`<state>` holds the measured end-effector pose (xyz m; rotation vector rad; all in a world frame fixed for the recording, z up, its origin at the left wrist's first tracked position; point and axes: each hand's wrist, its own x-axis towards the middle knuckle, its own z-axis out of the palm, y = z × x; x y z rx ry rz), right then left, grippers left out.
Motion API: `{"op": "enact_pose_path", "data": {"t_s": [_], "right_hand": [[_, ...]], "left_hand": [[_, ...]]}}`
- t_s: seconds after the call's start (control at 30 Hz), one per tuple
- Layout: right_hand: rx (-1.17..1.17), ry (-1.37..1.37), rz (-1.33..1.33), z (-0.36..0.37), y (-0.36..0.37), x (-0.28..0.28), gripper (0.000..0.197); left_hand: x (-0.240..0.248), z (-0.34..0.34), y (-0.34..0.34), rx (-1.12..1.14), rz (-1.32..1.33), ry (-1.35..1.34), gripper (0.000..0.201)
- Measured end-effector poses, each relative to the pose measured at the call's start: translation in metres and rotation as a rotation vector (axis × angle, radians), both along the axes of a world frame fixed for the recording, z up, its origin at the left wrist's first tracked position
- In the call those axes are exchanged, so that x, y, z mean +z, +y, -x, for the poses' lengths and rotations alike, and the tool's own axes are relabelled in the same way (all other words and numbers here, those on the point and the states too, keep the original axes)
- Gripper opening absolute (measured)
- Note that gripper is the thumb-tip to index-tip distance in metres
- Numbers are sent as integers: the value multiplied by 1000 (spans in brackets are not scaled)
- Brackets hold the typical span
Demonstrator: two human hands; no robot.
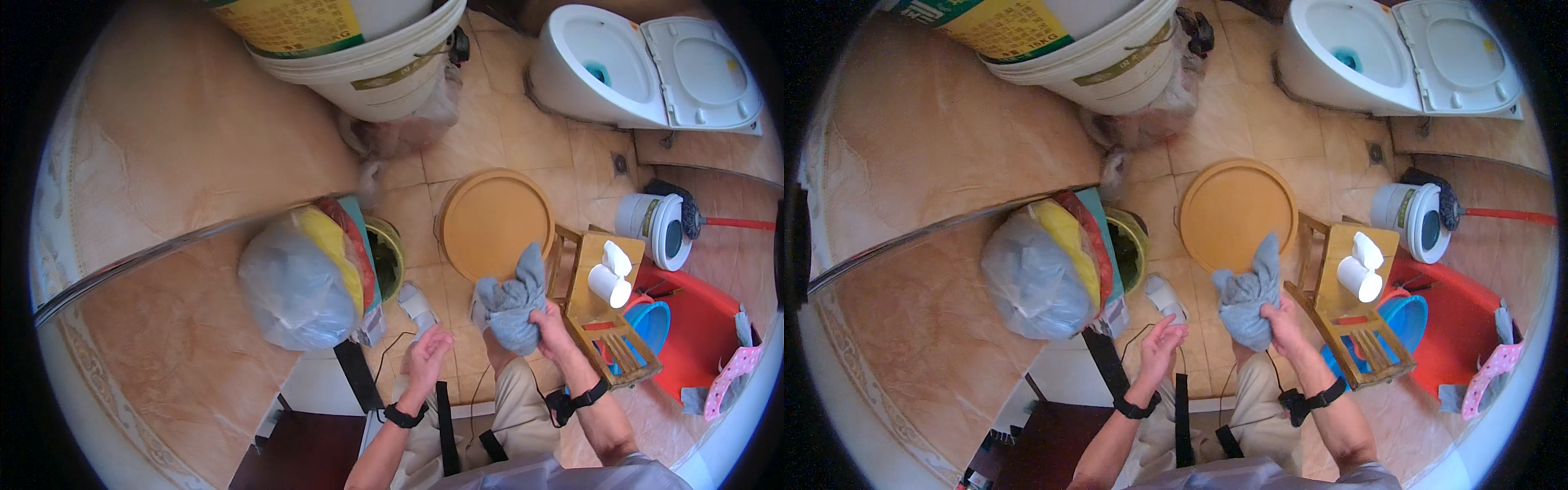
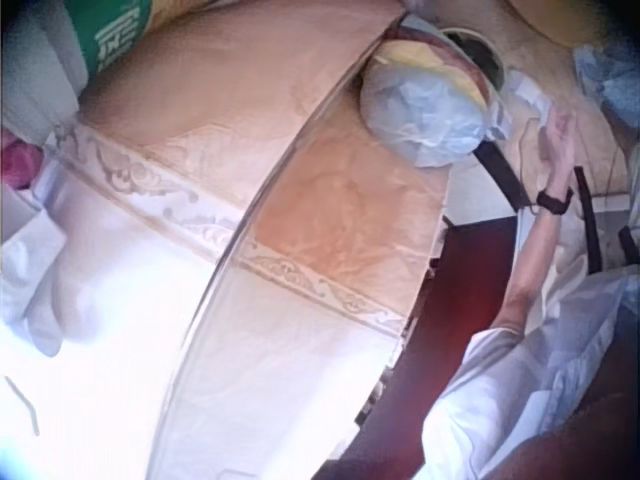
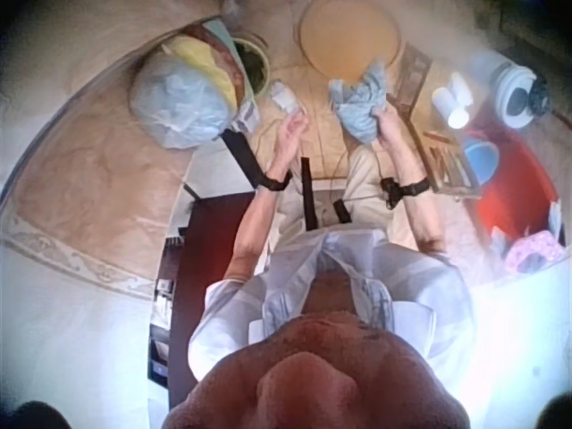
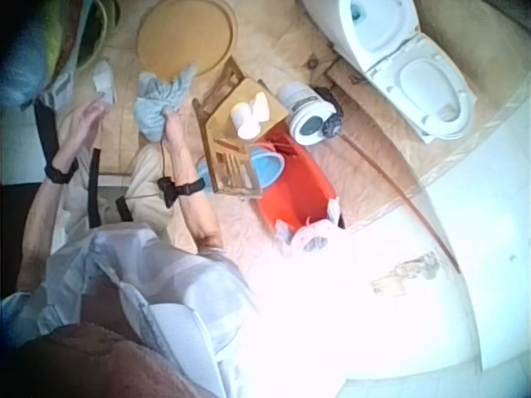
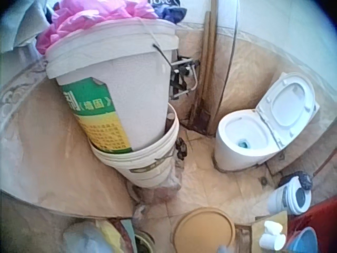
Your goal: The person wipes a bucket lid, the bucket exterior, and a cup with a cloth. They remove a trash bag from a bin, wipe the bathroom wall and floor, and wipe a wooden chair before carrying it out of the room.
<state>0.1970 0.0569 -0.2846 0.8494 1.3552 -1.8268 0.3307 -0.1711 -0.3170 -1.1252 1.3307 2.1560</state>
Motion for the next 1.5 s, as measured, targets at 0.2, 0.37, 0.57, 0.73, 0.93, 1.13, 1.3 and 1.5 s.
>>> {"op": "enact_pose_path", "data": {"t_s": [0.2,0.37,0.57,0.73,0.93,1.13,1.3,1.5], "right_hand": [[-371,-425,91,-37,24,-43,47],[-293,-167,-218,9,37,-121,57],[6,32,-383,41,61,-191,44],[111,11,-380,54,-7,-193,37],[78,133,-472,110,-67,-210,34],[122,130,-405,108,-93,-175,38],[87,73,-111,78,-46,-171,35],[237,-97,-168,23,-27,-127,30]], "left_hand": [[-12,5,8,-42,-29,-118,49],[-11,-6,9,-62,-9,-101,49],[10,-31,-1,-57,40,-135,46],[6,-73,-29,24,134,-181,40],[11,-71,-43,170,85,-300,42],[15,-83,-74,393,58,-364,42],[20,-80,-91,672,-11,-218,43],[-8,-110,-147,931,17,-249,44]]}}
